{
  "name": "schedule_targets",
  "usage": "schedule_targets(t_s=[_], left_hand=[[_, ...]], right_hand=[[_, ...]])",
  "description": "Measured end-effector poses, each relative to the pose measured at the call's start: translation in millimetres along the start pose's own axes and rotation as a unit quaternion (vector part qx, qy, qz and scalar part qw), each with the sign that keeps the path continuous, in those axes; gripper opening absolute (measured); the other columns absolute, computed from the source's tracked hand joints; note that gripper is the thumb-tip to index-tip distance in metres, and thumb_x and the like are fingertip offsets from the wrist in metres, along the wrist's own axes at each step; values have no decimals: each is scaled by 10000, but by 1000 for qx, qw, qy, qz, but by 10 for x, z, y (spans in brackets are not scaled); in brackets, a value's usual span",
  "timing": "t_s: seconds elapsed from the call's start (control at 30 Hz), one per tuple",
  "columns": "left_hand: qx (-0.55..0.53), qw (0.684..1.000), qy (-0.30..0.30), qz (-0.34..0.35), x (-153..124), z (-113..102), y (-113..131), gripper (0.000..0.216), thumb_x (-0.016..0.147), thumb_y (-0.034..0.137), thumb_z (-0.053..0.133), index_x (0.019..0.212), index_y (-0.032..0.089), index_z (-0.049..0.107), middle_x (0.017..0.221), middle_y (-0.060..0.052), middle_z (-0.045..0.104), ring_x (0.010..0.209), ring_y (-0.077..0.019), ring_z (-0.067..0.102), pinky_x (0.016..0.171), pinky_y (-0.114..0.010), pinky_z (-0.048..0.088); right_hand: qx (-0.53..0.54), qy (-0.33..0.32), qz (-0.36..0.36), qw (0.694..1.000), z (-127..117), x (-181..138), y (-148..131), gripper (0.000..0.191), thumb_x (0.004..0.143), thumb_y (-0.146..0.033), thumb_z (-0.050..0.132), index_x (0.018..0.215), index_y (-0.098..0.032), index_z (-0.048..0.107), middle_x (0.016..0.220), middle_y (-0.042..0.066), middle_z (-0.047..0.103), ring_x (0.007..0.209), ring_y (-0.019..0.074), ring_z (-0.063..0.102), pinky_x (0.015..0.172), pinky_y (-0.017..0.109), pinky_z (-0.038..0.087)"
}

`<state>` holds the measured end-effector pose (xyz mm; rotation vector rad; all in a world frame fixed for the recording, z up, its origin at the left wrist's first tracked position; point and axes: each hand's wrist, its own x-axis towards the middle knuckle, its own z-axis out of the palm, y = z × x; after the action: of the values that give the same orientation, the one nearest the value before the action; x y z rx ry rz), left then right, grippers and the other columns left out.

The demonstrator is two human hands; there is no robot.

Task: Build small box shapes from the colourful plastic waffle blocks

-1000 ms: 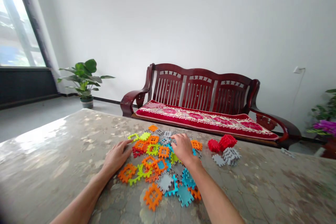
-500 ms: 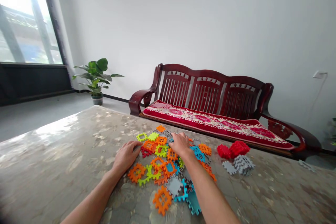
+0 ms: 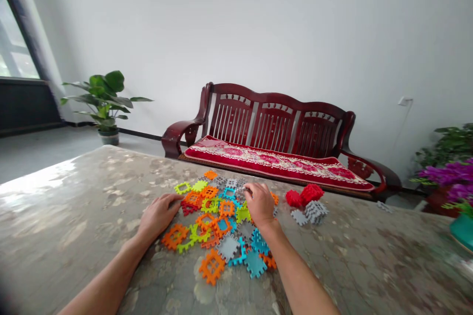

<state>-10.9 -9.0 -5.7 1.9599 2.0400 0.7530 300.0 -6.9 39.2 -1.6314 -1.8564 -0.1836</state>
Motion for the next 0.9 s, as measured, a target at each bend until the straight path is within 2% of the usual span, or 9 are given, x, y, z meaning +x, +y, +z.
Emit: schedule_targets(t_s=[0.2,0.3,0.4,0.53,0.63,0.73,0.9], left_hand=[[18,1000,-1,3,11,5,-8,344,868,357,439,1081,307,704,1216,-8,681,1141,-235,589,961,-344,434],[22,1000,0,4,14,9,-16,346,868,357,438,1084,308,703,1222,-6,680,1148,-238,585,952,-342,439],[23,1000,3,7,20,10,-21,342,863,357,445,1078,309,706,1221,-4,683,1143,-232,590,960,-331,438],[26,1000,11,7,22,8,-23,342,855,352,448,1062,313,718,1213,-5,687,1133,-234,600,951,-332,450],[26,999,16,11,22,12,-34,337,850,354,458,1058,315,720,1201,1,694,1119,-227,607,945,-318,455],[25,999,15,15,25,17,-49,335,850,361,459,1057,312,717,1200,4,694,1110,-219,611,945,-307,454],[28,999,10,15,24,12,-41,345,851,354,446,1060,308,717,1208,-6,690,1104,-228,616,947,-323,454]], right_hand=[[-18,64,43,997,-347,-535,738,229,863,-323,514,947,-238,710,981,52,715,942,219,599,854,331,439],[11,74,62,995,-403,-761,1030,250,844,-291,479,922,-236,711,1023,58,707,977,217,616,909,356,454],[30,79,100,991,-392,-920,1227,307,762,-201,433,897,-226,708,1081,66,692,1019,217,627,949,381,470],[53,85,140,985,-338,-1021,1355,433,634,-131,391,935,-214,691,1086,69,689,1034,213,635,959,393,486],[79,76,160,981,-308,-1044,1369,486,603,-133,394,1001,-212,663,1068,67,691,992,213,651,881,379,525],[74,58,168,981,-302,-1052,1340,501,621,-153,418,1069,-206,636,1061,74,690,960,217,656,849,374,532],[16,30,131,991,-344,-1050,1243,492,724,-285,517,1195,-164,593,1170,122,663,1054,260,619,952,423,477]])
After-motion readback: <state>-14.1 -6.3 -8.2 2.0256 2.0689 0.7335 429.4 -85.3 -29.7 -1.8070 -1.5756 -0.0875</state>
